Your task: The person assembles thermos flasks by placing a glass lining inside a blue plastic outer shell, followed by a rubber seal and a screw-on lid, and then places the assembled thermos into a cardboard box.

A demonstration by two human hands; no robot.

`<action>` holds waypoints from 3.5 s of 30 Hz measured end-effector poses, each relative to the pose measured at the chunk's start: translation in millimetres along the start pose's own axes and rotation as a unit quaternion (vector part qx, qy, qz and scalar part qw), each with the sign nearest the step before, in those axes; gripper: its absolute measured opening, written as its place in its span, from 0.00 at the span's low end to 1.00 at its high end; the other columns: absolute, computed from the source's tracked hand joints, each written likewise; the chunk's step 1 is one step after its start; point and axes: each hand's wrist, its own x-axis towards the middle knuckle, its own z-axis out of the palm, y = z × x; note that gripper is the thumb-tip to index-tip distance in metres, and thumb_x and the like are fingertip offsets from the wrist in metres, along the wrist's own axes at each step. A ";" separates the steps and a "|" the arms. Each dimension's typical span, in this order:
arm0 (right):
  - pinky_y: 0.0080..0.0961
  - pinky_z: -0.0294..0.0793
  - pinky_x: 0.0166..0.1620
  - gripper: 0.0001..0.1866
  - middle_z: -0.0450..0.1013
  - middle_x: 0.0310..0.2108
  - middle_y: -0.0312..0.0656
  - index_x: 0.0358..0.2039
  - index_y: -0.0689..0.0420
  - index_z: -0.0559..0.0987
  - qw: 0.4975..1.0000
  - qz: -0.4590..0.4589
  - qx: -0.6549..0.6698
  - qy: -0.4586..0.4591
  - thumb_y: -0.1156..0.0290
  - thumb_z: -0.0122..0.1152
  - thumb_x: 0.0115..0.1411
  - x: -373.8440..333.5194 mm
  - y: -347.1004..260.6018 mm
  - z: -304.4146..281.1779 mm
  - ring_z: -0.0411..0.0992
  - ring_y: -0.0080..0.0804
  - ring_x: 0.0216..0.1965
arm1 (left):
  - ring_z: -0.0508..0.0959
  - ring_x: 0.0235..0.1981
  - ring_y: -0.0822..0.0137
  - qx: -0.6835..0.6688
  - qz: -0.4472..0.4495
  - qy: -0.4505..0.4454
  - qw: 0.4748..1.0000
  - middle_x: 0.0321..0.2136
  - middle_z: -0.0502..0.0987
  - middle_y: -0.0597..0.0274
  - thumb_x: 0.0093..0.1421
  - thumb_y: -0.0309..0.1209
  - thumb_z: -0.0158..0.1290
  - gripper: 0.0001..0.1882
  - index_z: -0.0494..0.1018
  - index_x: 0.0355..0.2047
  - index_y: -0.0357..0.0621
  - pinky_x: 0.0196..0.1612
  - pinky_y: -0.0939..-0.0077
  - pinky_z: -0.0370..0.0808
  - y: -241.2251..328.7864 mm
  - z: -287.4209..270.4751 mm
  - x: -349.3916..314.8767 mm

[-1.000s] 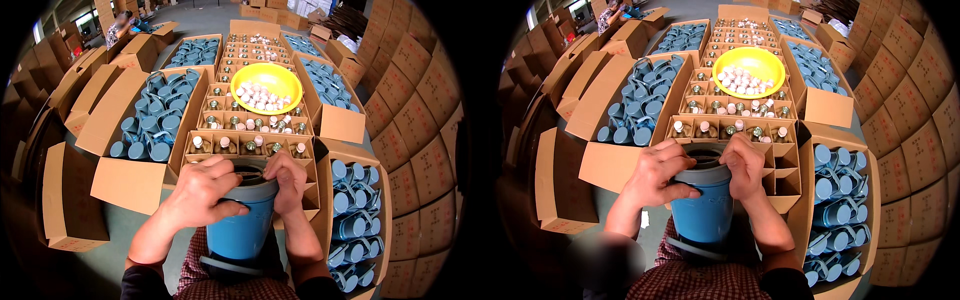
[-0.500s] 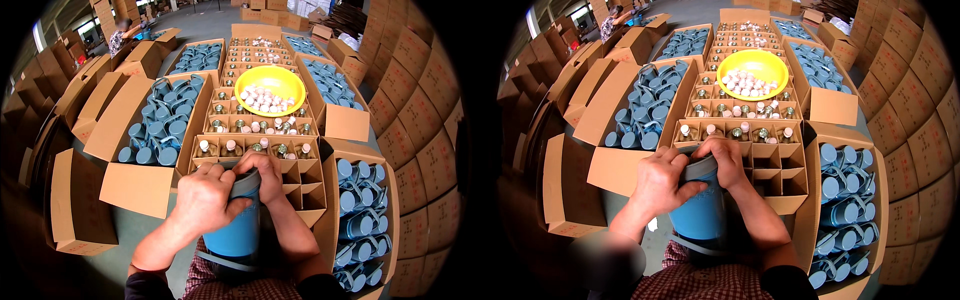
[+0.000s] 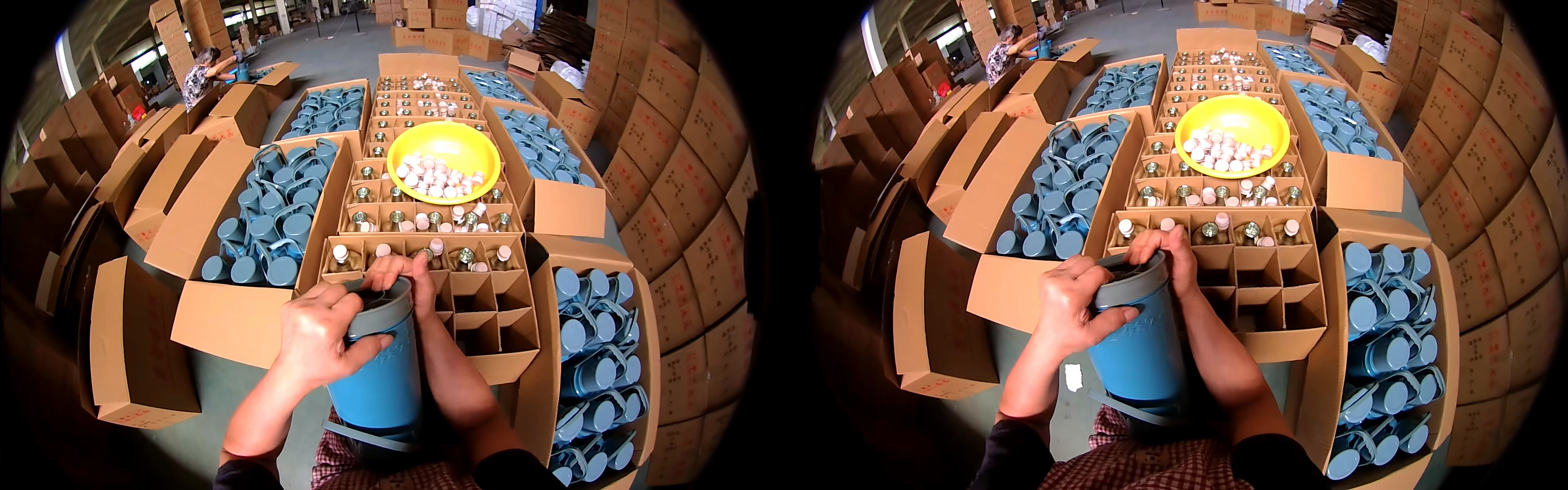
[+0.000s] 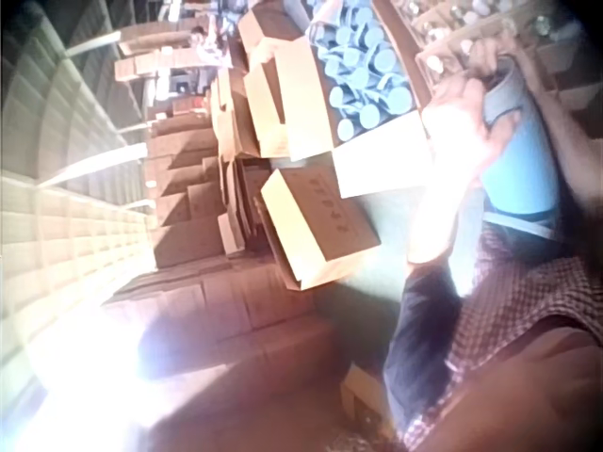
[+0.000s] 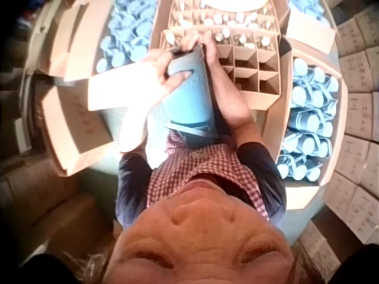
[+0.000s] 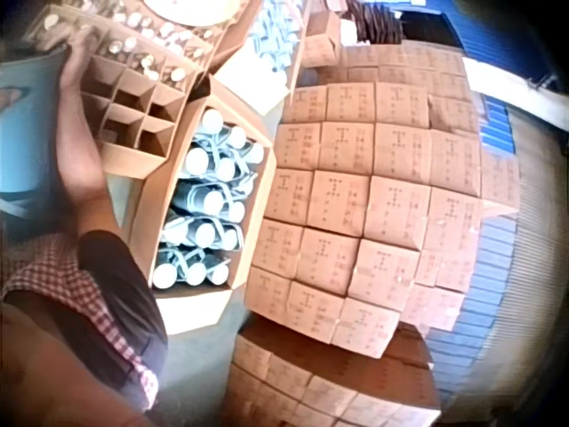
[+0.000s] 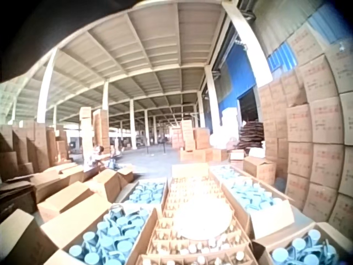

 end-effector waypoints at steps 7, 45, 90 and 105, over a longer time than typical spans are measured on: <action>0.36 0.71 0.40 0.35 0.72 0.25 0.49 0.18 0.61 0.73 0.993 -0.023 0.107 -0.034 0.44 0.29 0.65 -2.3 12.4 -18.7 0.69 0.41 0.31 | 0.71 0.20 0.55 -0.002 0.005 -0.013 1.000 0.17 0.68 0.56 0.36 0.35 0.63 0.16 0.69 0.19 0.39 0.23 0.67 0.69 2.6 -1.5 1.7; 0.21 0.73 0.41 0.14 0.77 0.34 0.41 0.35 0.65 0.77 0.823 0.344 -0.424 -0.155 0.86 0.60 0.44 18.6 -205.8 80.0 0.74 0.25 0.36 | 0.75 0.39 0.64 -0.751 -0.406 -0.120 0.507 0.41 0.75 0.52 0.64 0.43 0.42 0.22 0.73 0.38 0.34 0.44 0.72 0.73 13.7 164.1 -55.9; 0.23 0.69 0.31 0.14 0.72 0.25 0.43 0.19 0.57 0.64 0.519 -0.144 -0.761 0.360 0.79 0.64 0.46 -305.5 -293.7 132.0 0.70 0.28 0.27 | 0.67 0.52 0.59 -0.736 -0.560 0.000 0.381 0.49 0.68 0.56 0.67 0.39 0.32 0.19 0.63 0.52 0.45 0.55 0.57 0.64 144.2 230.6 -29.0; 0.24 0.63 0.21 0.18 0.67 0.14 0.36 0.15 0.55 0.68 0.375 -0.070 -0.922 0.064 0.69 0.74 0.36 -260.2 -443.9 71.8 0.67 0.31 0.18 | 0.80 0.32 0.60 -0.660 -0.397 -0.309 0.558 0.35 0.77 0.52 0.62 0.31 0.45 0.12 0.69 0.42 0.37 0.32 0.72 0.75 145.3 275.9 -55.7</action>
